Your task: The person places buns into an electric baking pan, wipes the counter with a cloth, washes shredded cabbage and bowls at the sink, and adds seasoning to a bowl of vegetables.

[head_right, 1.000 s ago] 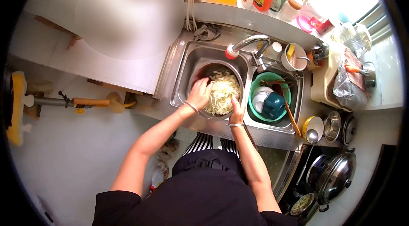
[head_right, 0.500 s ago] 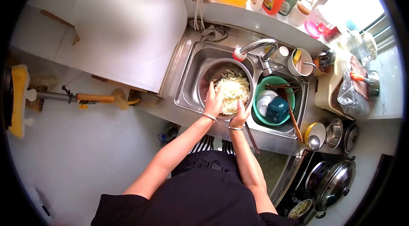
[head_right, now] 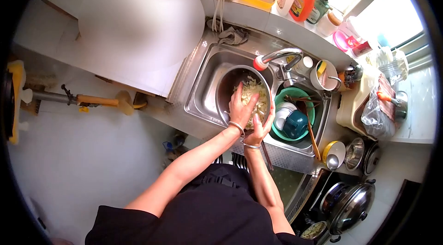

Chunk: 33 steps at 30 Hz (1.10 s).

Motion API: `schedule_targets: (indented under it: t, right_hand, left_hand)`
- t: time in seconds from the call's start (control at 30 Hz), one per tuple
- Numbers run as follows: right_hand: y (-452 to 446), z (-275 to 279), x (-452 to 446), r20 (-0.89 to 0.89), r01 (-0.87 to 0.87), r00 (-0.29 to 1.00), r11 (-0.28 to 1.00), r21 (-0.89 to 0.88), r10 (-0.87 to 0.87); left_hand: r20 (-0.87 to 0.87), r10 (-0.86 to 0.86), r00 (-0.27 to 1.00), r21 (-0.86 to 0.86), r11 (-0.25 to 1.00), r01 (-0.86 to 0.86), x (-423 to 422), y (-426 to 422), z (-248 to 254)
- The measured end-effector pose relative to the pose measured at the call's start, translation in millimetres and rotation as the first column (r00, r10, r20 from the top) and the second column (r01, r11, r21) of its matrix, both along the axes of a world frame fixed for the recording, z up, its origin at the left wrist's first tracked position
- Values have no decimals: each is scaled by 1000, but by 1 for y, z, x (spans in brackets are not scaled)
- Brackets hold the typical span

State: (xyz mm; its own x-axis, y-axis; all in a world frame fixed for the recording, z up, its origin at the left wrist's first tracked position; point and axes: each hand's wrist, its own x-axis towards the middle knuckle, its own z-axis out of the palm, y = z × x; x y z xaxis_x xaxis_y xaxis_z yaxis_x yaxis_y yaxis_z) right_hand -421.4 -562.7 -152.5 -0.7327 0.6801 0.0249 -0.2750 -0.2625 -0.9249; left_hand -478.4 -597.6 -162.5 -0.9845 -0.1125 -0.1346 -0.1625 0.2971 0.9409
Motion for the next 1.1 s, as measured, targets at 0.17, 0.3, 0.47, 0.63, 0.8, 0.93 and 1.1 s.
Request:
schedule_targets:
  t: [0.17, 0.3, 0.47, 0.63, 0.8, 0.93, 1.1]
  right_hand:
    - [1, 16, 0, -41, -72, 997, 988, -136, 67]
    - [-4, 51, -2, -30, -44, 999, 998, -34, 43]
    - [2, 63, -8, -17, -87, 996, 992, 90, 89]
    - [11, 74, -14, 13, -101, 995, 972, 214, 101]
    - [22, 90, -17, -35, -120, 990, 949, 292, 136]
    - [28, 102, -20, -34, -128, 988, 934, 335, 148]
    - [35, 108, -24, -26, -148, 984, 884, 444, 178]
  left_hand:
    - [-73, -23, 997, 0, 1000, 23, -1, 4, 10]
    - [-74, -18, 997, 84, 996, 24, -1, 6, 29]
    - [-74, 10, 997, 166, 986, 2, -5, 8, 42]
    - [-123, 55, 991, 284, 959, -18, -11, 14, 52]
    - [-129, 83, 988, 426, 904, -21, -15, 23, 75]
    - [-162, 83, 983, 499, 867, 9, -18, 29, 85]
    - [-186, 113, 976, 563, 826, 11, -21, 32, 94]
